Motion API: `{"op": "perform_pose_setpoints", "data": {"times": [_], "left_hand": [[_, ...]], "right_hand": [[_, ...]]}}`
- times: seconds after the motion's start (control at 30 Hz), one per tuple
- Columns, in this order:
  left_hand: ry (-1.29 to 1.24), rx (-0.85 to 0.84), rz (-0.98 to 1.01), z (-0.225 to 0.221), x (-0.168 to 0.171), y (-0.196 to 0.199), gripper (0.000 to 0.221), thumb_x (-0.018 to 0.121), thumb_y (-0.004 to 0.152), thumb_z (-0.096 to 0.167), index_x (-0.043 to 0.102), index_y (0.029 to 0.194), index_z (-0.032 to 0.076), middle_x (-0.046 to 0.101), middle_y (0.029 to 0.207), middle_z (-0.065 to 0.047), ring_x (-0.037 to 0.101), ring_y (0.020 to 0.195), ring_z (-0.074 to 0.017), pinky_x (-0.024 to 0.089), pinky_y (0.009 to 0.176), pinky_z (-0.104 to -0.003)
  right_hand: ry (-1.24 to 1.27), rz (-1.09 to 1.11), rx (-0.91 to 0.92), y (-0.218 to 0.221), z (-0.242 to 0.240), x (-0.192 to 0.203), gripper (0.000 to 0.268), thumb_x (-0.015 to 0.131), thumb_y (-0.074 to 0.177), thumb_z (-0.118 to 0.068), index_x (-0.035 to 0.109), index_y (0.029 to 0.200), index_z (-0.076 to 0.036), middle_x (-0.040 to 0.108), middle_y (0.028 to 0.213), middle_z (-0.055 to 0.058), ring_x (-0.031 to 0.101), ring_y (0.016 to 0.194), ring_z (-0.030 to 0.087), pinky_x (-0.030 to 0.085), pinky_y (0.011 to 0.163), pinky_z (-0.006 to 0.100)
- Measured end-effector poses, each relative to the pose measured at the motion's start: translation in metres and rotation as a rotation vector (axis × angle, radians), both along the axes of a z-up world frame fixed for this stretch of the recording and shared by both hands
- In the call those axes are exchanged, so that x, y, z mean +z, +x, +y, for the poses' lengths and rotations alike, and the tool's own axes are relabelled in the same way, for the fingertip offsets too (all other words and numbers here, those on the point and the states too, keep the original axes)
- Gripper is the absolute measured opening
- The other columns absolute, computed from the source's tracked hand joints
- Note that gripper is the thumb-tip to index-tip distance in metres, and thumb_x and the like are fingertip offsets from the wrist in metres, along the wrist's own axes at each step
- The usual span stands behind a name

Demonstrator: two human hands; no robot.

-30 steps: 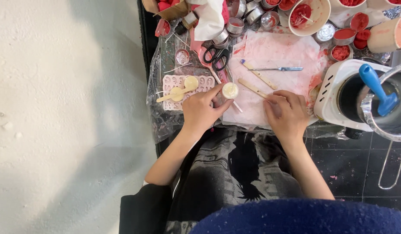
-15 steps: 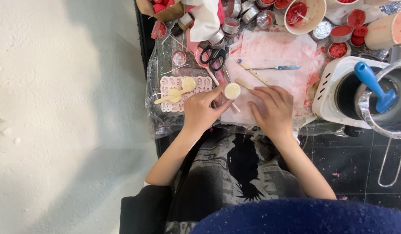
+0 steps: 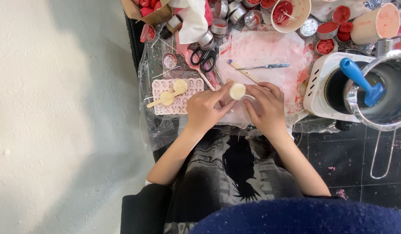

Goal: Pouring melted wax into molds and positioning wooden sticks as wick holders.

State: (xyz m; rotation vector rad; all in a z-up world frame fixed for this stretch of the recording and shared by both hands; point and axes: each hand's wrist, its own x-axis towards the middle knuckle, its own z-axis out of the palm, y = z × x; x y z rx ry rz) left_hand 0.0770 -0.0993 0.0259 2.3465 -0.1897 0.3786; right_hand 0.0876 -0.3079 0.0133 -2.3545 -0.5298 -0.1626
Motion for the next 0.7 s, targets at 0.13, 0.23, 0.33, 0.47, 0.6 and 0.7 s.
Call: {"op": "perform_pose_setpoints", "data": {"times": [0.13, 0.23, 0.33, 0.47, 0.6, 0.7], "left_hand": [[0.019, -0.007, -0.009, 0.0, 0.001, -0.001, 0.048, 0.087, 0.083, 0.029, 0.072, 0.128, 0.023, 0.064, 0.065, 0.006, 0.063, 0.059, -0.015, 0.048, 0.059, -0.031], [0.029, -0.019, -0.023, 0.001, 0.001, -0.003, 0.048, 0.087, 0.083, 0.028, 0.072, 0.128, 0.022, 0.064, 0.065, 0.006, 0.062, 0.059, -0.0155, 0.048, 0.058, -0.031], [0.037, -0.012, -0.026, 0.0, 0.0, -0.004, 0.047, 0.087, 0.083, 0.028, 0.072, 0.127, 0.021, 0.063, 0.064, 0.006, 0.062, 0.058, -0.0155, 0.048, 0.058, -0.031], [0.025, -0.017, -0.016, -0.004, -0.002, -0.005, 0.046, 0.087, 0.084, 0.029, 0.072, 0.127, 0.02, 0.064, 0.066, 0.006, 0.063, 0.06, -0.0154, 0.048, 0.059, -0.031], [0.055, -0.039, -0.04, -0.01, -0.004, -0.005, 0.046, 0.086, 0.083, 0.031, 0.072, 0.126, 0.021, 0.065, 0.067, 0.008, 0.062, 0.063, -0.0146, 0.048, 0.061, -0.031], [0.118, -0.073, -0.007, -0.014, -0.009, -0.004, 0.047, 0.087, 0.08, 0.035, 0.075, 0.123, 0.021, 0.061, 0.065, 0.007, 0.058, 0.064, -0.0162, 0.047, 0.06, -0.033]], "right_hand": [[0.012, 0.016, 0.002, -0.001, -0.001, -0.001, 0.039, 0.079, 0.089, -0.009, 0.07, 0.127, -0.008, 0.069, 0.129, 0.006, 0.057, 0.129, 0.031, 0.042, 0.109, 0.044], [0.01, 0.02, 0.002, -0.001, -0.001, -0.001, 0.038, 0.079, 0.089, -0.01, 0.07, 0.125, -0.009, 0.07, 0.128, 0.005, 0.057, 0.129, 0.031, 0.042, 0.108, 0.044], [0.018, 0.019, 0.013, -0.001, -0.001, -0.002, 0.038, 0.079, 0.089, -0.01, 0.07, 0.126, -0.009, 0.07, 0.128, 0.005, 0.057, 0.129, 0.031, 0.042, 0.107, 0.044], [0.011, 0.012, 0.005, -0.002, -0.002, 0.0, 0.038, 0.079, 0.09, -0.01, 0.07, 0.126, -0.011, 0.07, 0.129, 0.004, 0.057, 0.128, 0.03, 0.043, 0.107, 0.044], [-0.013, -0.007, -0.034, -0.005, -0.007, 0.006, 0.035, 0.08, 0.089, -0.01, 0.072, 0.123, -0.012, 0.07, 0.128, 0.001, 0.058, 0.128, 0.029, 0.043, 0.107, 0.043], [-0.088, -0.011, -0.038, -0.009, -0.014, 0.012, 0.033, 0.081, 0.086, -0.011, 0.073, 0.118, -0.013, 0.07, 0.127, -0.001, 0.058, 0.127, 0.029, 0.041, 0.107, 0.045]]}}
